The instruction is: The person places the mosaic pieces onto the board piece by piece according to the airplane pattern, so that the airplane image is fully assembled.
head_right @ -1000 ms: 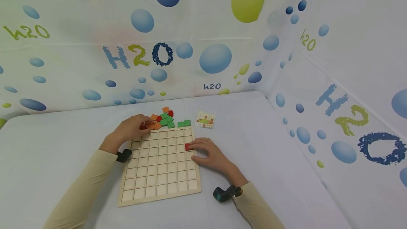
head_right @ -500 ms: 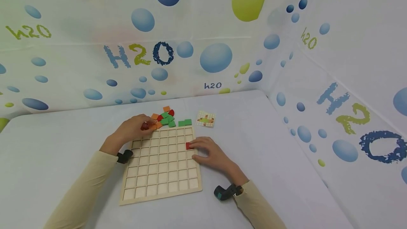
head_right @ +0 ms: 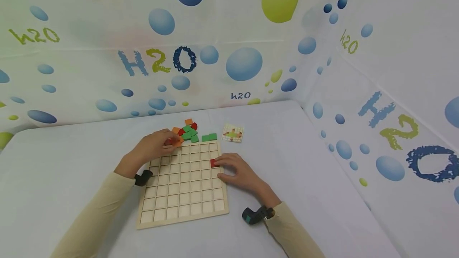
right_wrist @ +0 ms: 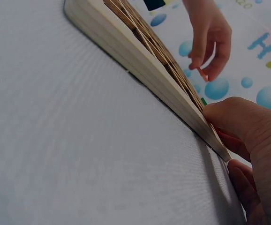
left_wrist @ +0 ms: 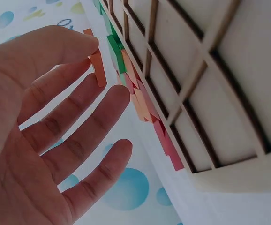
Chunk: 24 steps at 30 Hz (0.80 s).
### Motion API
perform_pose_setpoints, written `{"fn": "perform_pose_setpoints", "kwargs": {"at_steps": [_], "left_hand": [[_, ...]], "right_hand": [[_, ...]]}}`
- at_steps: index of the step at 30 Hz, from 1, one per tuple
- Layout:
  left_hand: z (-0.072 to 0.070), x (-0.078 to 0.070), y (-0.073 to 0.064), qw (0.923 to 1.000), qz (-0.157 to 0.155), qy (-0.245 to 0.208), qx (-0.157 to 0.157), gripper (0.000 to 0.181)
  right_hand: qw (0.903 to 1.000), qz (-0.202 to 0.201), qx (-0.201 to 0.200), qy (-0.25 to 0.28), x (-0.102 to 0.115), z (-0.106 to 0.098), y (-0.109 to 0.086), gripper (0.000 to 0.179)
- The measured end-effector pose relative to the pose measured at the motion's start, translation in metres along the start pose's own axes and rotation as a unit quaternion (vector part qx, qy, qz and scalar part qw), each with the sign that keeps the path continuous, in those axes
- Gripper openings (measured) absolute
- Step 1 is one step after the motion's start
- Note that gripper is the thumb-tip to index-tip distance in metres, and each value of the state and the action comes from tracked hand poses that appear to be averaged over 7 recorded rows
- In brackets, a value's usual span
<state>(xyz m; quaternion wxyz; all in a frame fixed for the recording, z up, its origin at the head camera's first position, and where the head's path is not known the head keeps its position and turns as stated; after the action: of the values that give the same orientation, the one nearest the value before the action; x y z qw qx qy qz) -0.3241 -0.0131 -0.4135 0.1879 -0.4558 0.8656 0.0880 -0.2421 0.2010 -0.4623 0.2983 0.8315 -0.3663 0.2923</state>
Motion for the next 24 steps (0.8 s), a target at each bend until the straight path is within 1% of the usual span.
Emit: {"fn": "perform_pose_setpoints", "kwargs": {"at_steps": [4,11,16,21,24], "left_hand": [[0.001,-0.005,-0.001,1.0,0.007,-0.002,-0.001,0.028],[-0.001,-0.02,-0.006,0.9988,0.044,0.017,-0.013,0.024],[-0.003,-0.029,-0.008,0.998,0.058,0.023,-0.015,0.025],[-0.005,-0.038,-0.01,0.9961,0.079,0.03,-0.023,0.024],[-0.005,-0.041,-0.01,0.9954,0.087,0.029,-0.027,0.023]], "right_hand": [[1.0,0.002,0.001,0.002,0.0,0.0,0.0,0.036],[1.0,0.004,0.001,0.0,0.001,0.0,0.0,0.036],[1.0,0.008,0.002,-0.001,0.001,-0.001,0.0,0.036],[0.9997,0.021,0.003,0.01,0.0,0.0,0.001,0.035],[0.9997,0.018,0.002,0.016,0.0,0.0,0.001,0.035]]}}
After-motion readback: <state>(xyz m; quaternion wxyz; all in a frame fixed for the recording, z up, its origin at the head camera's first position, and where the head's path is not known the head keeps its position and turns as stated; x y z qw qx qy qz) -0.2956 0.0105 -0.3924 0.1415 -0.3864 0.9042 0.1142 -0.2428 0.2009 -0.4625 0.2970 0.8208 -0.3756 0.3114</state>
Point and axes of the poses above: each hand's wrist, its own y-axis towards the middle knuckle, its own z-axis out of the palm, x = y × z, the point moved 9 cm from there along y, towards the middle knuckle, and after that the axes turned 3 degrees about x, right-handed, at the moved point
